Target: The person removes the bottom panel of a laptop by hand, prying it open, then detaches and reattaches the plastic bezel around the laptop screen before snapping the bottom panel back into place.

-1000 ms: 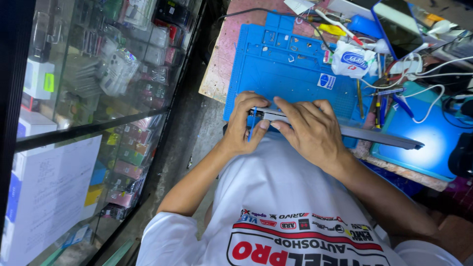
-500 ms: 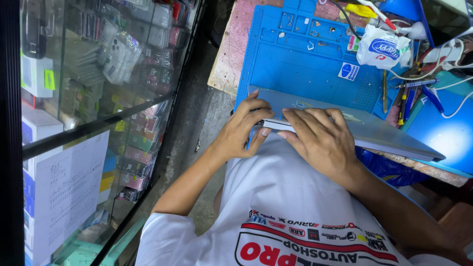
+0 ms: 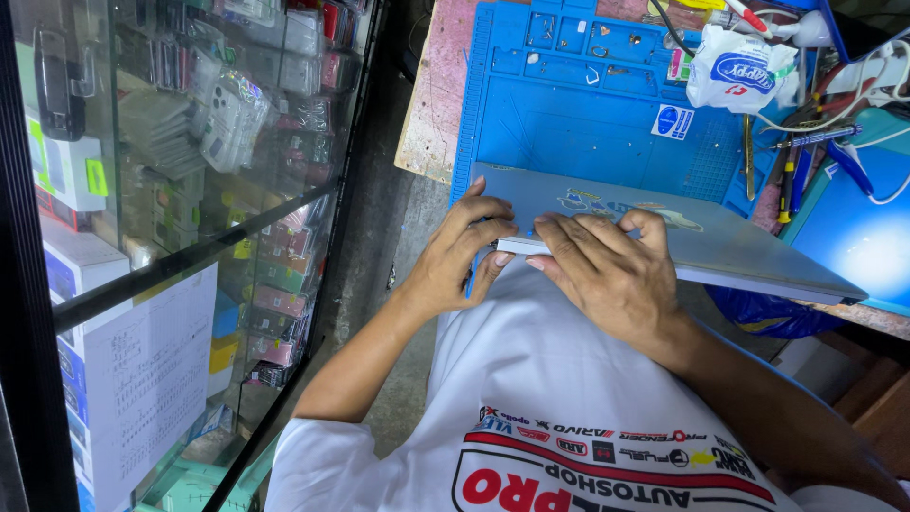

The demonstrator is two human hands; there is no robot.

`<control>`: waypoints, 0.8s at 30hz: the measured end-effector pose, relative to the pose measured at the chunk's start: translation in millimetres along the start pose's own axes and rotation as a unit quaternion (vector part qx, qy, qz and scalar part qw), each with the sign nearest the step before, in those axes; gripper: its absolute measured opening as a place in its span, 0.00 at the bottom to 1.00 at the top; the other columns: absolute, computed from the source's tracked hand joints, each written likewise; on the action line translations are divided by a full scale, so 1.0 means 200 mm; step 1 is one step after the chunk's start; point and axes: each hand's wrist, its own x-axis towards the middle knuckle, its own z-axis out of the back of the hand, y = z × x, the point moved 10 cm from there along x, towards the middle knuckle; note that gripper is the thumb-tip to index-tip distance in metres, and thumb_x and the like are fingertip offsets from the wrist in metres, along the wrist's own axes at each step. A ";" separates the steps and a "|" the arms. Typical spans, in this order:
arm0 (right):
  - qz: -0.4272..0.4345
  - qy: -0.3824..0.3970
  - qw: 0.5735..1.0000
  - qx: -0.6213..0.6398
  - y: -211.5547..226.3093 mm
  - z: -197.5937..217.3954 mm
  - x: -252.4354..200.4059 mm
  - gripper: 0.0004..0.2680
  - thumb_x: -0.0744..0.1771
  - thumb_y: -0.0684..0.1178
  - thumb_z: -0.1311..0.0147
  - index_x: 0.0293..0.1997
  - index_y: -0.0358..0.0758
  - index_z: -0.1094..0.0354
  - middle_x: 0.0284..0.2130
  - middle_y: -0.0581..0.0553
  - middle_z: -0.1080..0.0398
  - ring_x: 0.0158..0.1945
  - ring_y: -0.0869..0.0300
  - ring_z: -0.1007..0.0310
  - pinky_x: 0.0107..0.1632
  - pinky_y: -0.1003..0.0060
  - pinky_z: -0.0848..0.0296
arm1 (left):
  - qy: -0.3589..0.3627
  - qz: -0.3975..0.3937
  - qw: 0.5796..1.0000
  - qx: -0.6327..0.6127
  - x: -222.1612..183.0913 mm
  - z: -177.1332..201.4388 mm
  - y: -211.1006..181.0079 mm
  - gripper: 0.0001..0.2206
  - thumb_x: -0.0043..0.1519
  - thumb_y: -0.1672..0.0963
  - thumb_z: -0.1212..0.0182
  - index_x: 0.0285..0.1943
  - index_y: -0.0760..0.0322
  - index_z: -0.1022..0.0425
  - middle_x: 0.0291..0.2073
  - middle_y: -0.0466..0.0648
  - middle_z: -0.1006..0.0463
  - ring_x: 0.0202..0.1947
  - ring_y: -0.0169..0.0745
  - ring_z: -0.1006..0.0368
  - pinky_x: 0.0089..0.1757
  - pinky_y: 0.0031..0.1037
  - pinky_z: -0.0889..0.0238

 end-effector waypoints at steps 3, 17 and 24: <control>-0.004 0.003 1.000 0.014 0.00 0.00 0.01 0.14 0.68 0.58 0.38 0.53 0.40 0.26 0.47 0.53 0.22 0.47 0.66 0.25 0.50 0.59 0.42 | 0.003 0.007 1.000 0.003 0.00 0.00 0.00 0.12 0.68 0.59 0.38 0.57 0.67 0.31 0.52 0.56 0.27 0.58 0.53 0.27 0.72 0.55 0.48; -0.010 0.042 0.998 0.036 -0.08 0.04 -0.04 0.15 0.67 0.54 0.37 0.55 0.37 0.27 0.49 0.48 0.22 0.50 0.63 0.24 0.51 0.60 0.40 | -0.001 0.018 1.000 0.000 0.02 -0.01 0.01 0.11 0.68 0.59 0.38 0.59 0.63 0.26 0.51 0.55 0.28 0.58 0.50 0.27 0.73 0.55 0.50; -0.068 0.062 0.994 0.053 -0.27 0.04 -0.06 0.21 0.65 0.59 0.36 0.60 0.37 0.27 0.38 0.43 0.22 0.40 0.55 0.22 0.45 0.59 0.31 | -0.041 0.044 0.998 -0.027 0.06 0.00 0.11 0.22 0.66 0.54 0.36 0.63 0.70 0.39 0.54 0.58 0.27 0.58 0.53 0.28 0.65 0.45 0.44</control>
